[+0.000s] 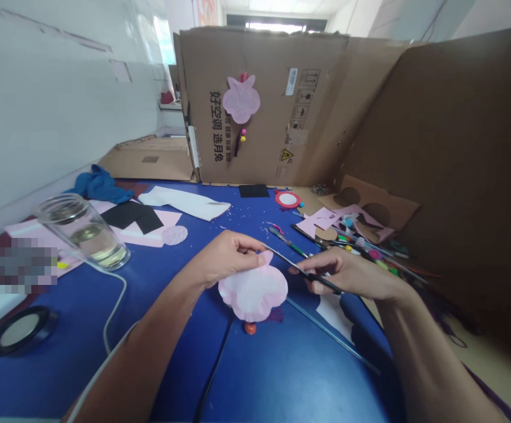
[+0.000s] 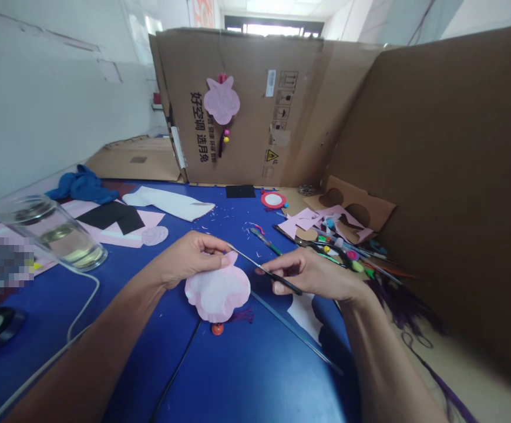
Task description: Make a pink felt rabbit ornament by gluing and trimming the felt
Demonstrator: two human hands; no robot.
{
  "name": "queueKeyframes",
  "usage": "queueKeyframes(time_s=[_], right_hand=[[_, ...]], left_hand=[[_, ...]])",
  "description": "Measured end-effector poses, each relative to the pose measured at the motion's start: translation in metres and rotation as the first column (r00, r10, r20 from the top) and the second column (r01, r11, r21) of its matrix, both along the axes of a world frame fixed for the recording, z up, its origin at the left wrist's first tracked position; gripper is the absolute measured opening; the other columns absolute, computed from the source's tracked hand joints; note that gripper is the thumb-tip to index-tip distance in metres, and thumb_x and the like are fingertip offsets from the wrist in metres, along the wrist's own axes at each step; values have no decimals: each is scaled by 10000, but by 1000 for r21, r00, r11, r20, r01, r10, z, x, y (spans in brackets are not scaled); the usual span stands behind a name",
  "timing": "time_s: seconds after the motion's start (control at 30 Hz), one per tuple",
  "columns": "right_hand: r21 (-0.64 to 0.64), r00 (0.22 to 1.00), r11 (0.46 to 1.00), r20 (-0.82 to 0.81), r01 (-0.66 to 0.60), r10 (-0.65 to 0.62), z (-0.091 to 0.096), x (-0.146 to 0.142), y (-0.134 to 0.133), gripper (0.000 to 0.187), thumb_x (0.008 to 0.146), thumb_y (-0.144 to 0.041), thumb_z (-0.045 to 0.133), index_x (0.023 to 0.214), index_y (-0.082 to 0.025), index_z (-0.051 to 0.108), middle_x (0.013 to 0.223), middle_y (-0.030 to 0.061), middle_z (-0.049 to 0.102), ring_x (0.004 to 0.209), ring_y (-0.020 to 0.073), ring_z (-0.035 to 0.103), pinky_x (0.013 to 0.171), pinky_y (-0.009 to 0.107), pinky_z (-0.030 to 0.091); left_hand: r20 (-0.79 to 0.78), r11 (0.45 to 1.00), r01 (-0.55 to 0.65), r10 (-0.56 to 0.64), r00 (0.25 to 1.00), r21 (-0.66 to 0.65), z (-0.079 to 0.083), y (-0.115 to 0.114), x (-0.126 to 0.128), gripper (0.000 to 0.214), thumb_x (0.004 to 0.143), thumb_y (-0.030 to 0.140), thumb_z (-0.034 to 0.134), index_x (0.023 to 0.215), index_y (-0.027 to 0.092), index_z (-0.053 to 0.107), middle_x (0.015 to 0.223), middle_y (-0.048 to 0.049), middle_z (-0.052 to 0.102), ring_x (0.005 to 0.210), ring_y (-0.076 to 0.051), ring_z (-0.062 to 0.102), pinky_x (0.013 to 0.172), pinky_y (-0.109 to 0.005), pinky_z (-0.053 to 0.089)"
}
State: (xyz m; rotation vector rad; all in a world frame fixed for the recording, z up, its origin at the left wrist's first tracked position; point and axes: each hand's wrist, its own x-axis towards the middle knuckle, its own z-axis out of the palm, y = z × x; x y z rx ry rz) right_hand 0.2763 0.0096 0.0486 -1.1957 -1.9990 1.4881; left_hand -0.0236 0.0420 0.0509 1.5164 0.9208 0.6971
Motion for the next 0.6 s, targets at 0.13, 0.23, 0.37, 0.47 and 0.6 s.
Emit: queueKeyframes(time_s=[0.13,0.23,0.37,0.47,0.6], right_hand=[[23,1000,1000,-9,-4,4,-1,1,0,468,826,-558,875,1194,-269,878,765,-4,617,695,144,433,611,269,361],[31,1000,999,-8,-15,15,-2,3,1,464,828,-556,878,1201,-279,876,771,-5,628,704,147,451,625,271,374],[50,999,998,15,-34,34,-4,5,2,462,846,-564,867,1225,-300,867,798,-6,626,722,151,448,628,273,366],[65,999,997,36,-34,32,-5,6,2,482,836,-595,867,1214,-297,870,779,-8,623,709,150,447,611,269,367],[79,998,997,64,-17,12,-4,7,2,532,807,-640,874,1202,-283,872,788,-3,659,715,158,490,607,267,409]], left_hand=[[-7,1000,6,-6,1000,-11,0,0,0,302,787,425,874,992,205,895,670,-5,625,584,-124,481,531,-252,343],[-17,1000,5,-6,1000,-24,2,-1,0,297,783,424,873,983,206,894,690,-10,656,587,-126,504,538,-252,370],[-39,1000,2,-3,999,-31,3,-1,0,287,778,412,879,975,204,892,688,-6,665,588,-127,515,541,-251,384],[-37,999,2,-3,999,-34,3,-1,0,276,778,394,880,977,202,891,691,-9,680,590,-125,525,549,-249,393],[-27,999,8,-9,1000,-40,4,-1,1,253,783,377,880,967,203,890,746,-27,733,623,-129,567,579,-248,429]])
